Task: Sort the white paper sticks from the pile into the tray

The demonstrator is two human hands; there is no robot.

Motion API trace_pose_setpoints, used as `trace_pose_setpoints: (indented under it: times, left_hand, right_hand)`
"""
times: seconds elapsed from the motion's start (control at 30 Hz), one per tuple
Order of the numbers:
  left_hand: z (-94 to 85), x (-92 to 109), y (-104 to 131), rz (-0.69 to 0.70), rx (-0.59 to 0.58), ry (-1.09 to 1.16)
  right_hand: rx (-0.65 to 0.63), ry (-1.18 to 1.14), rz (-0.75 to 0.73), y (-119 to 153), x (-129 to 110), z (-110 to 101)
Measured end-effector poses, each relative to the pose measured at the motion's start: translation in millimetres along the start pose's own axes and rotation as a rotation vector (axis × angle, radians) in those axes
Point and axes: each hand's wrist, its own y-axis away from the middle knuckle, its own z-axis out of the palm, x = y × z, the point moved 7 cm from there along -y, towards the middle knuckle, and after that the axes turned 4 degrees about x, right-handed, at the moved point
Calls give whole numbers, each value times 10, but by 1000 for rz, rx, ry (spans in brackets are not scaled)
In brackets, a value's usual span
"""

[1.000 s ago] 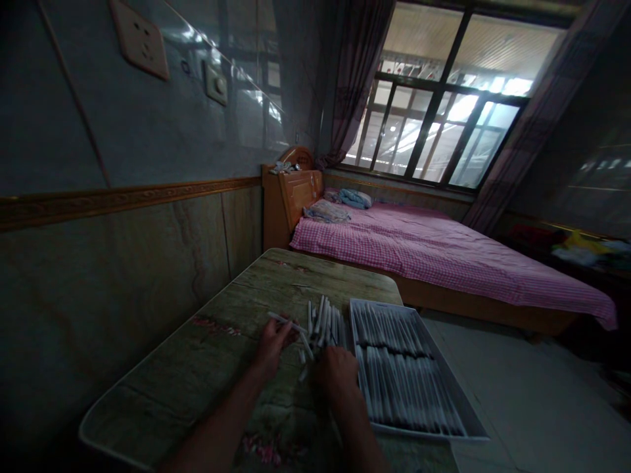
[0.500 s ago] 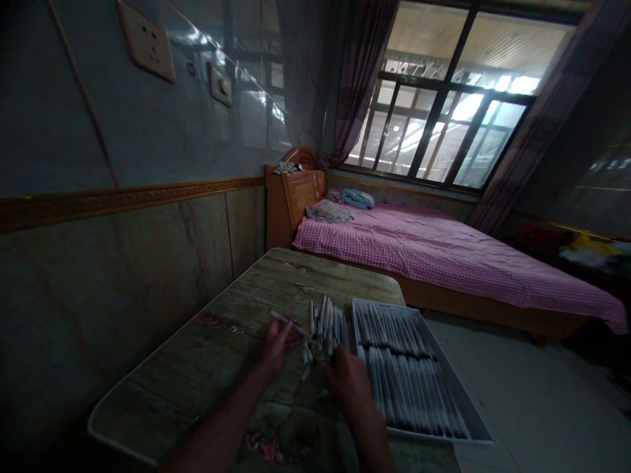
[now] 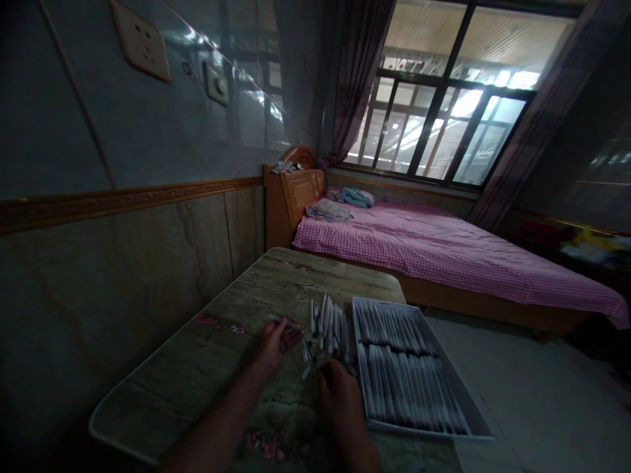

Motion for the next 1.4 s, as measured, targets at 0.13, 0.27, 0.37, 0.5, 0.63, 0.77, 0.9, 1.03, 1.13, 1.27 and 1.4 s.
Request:
trace_pose_setpoints:
  times: [0.13, 0.27, 0.37, 0.5, 0.63, 0.77, 0.9, 1.03, 1.13, 1.27, 1.4]
  left_hand:
    - [17, -3, 5, 10, -19, -29]
    - [27, -2, 11, 54, -41, -80]
    - [24, -6, 9, 56, -39, -76]
    - [9, -9, 0, 41, -24, -62]
    - [7, -16, -9, 45, -37, -64]
    - [5, -25, -24, 58, -49, -89]
    - [30, -36, -18, 70, -85, -148]
    - [110, -93, 33, 34, -168, -265]
    - [170, -170, 82, -76, -235, -306]
    - [167, -115, 83, -140, -182, -102]
    - [120, -30, 49, -156, -81, 108]
  right_hand:
    - [-13, 23, 14, 4, 32, -8]
    - [34, 88, -6, -6, 38, -91]
    - [46, 115, -20, -18, 23, -141]
    - [45, 108, -37, -34, 8, -155]
    - [18, 118, -38, -42, 15, -135]
    - [-13, 121, -37, -39, 17, -134]
    - [18, 179, -43, -46, 0, -175]
    - [69, 182, -51, -104, -51, -220]
    - [42, -46, -46, -174, -71, -230]
    - [49, -225, 43, -212, 46, -352]
    - [49, 172, 28, -127, 114, -474]
